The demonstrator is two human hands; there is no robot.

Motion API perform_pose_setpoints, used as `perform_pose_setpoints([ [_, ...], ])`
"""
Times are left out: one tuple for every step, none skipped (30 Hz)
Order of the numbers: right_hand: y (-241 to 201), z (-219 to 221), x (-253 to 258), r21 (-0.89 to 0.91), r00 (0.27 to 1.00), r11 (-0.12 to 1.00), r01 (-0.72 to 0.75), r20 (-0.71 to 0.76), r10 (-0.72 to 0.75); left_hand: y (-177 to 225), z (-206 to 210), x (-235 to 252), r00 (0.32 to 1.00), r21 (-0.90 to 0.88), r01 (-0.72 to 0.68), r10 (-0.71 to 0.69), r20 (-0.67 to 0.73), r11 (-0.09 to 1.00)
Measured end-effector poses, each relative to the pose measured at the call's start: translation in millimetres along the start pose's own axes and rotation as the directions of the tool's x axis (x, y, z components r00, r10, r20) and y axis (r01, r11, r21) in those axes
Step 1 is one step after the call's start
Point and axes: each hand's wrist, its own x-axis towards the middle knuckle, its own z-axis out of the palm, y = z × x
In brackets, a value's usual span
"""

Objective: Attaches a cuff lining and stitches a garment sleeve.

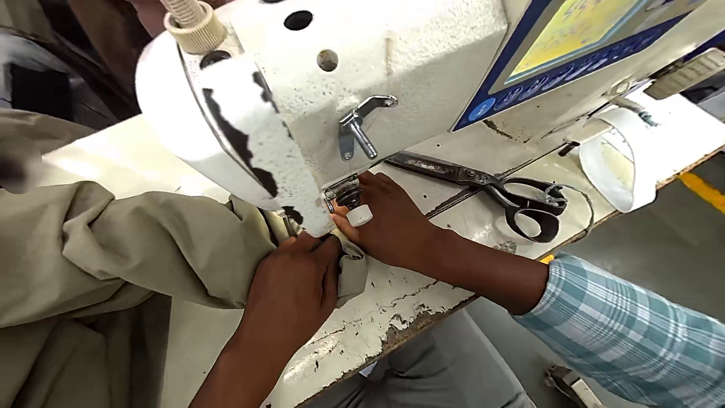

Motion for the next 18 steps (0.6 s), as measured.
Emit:
perform_pose_setpoints([
  [1, 1, 2, 0.011, 0.999, 1.0, 0.006, -0.034, -0.006, -3, 0, 2, 1.0, 0.002, -0.006, 0.006, -0.002, 1.0],
  [2, 3, 3, 0.021, 0.998, 1.0, 0.009, -0.06, -0.007, -6, 0, 4, 1.0, 0.003, -0.011, 0.011, -0.003, 1.0],
  [3, 4, 5, 0.033, 0.997, 0.999, 0.005, -0.08, -0.002, -9, 0, 6, 1.0, 0.003, -0.02, 0.02, -0.005, 1.0],
  [3, 4, 7, 0.048, 0.996, 0.999, -0.002, -0.094, 0.006, -13, 0, 9, 0.999, 0.006, -0.031, 0.031, -0.009, 1.0],
  [2, 5, 9, 0.065, 0.994, 0.998, -0.01, -0.104, 0.017, -16, 0, 11, 0.999, 0.011, -0.042, 0.042, -0.014, 0.999],
  [1, 5, 11, 0.085, 0.993, 0.996, -0.019, -0.116, 0.029, -19, 1, 12, 0.998, 0.015, -0.053, 0.053, -0.025, 0.998],
  [1, 6, 12, 0.103, 0.991, 0.994, -0.023, -0.129, 0.036, -20, 2, 13, 0.998, 0.017, -0.06, 0.061, -0.036, 0.998],
  [1, 7, 12, 0.112, 0.991, 0.993, -0.027, -0.131, 0.042, -21, 2, 14, 0.997, 0.024, -0.064, 0.065, -0.043, 0.998],
  [2, 8, 13, 0.117, 0.992, 0.993, -0.034, -0.118, 0.048, -21, 3, 14, 0.997, 0.038, -0.062, 0.064, -0.049, 0.997],
  [3, 9, 12, 0.123, 0.994, 0.991, -0.043, -0.097, 0.056, -20, 4, 13, 0.996, 0.064, -0.059, 0.063, -0.061, 0.996],
  [4, 11, 11, 0.13, 0.993, 0.991, -0.043, -0.1, 0.056, -17, 4, 10, 0.994, 0.1, -0.066, 0.074, -0.083, 0.993],
  [6, 13, 10, 0.152, 0.992, 0.988, -0.04, -0.11, 0.057, -13, 2, 5, 0.988, 0.14, -0.088, 0.104, -0.115, 0.986],
  [8, 15, 7, 0.196, 0.989, 0.98, -0.027, -0.134, 0.054, -7, -1, -2, 0.979, 0.173, -0.116, 0.142, -0.149, 0.978],
  [10, 15, 2, 0.255, 0.985, 0.967, 0.003, -0.169, 0.042, -2, -5, -10, 0.968, 0.192, -0.154, 0.187, -0.167, 0.969],
  [11, 13, -6, 0.309, 0.978, 0.949, 0.056, -0.206, 0.009, 0, -9, -16, 0.955, 0.192, -0.212, 0.245, -0.168, 0.958],
  [10, 10, -15, 0.359, 0.97, 0.925, 0.125, -0.238, -0.039, 0, -12, -19, 0.941, 0.191, -0.278, 0.307, -0.141, 0.941],
  [7, 7, -25, 0.407, 0.968, 0.894, 0.185, -0.235, -0.093, -1, -14, -22, 0.934, 0.18, -0.324, 0.345, -0.097, 0.929],
  [4, 5, -34, 0.432, 0.972, 0.876, 0.216, -0.179, -0.152, -4, -17, -22, 0.936, 0.162, -0.335, 0.348, -0.053, 0.928],
])
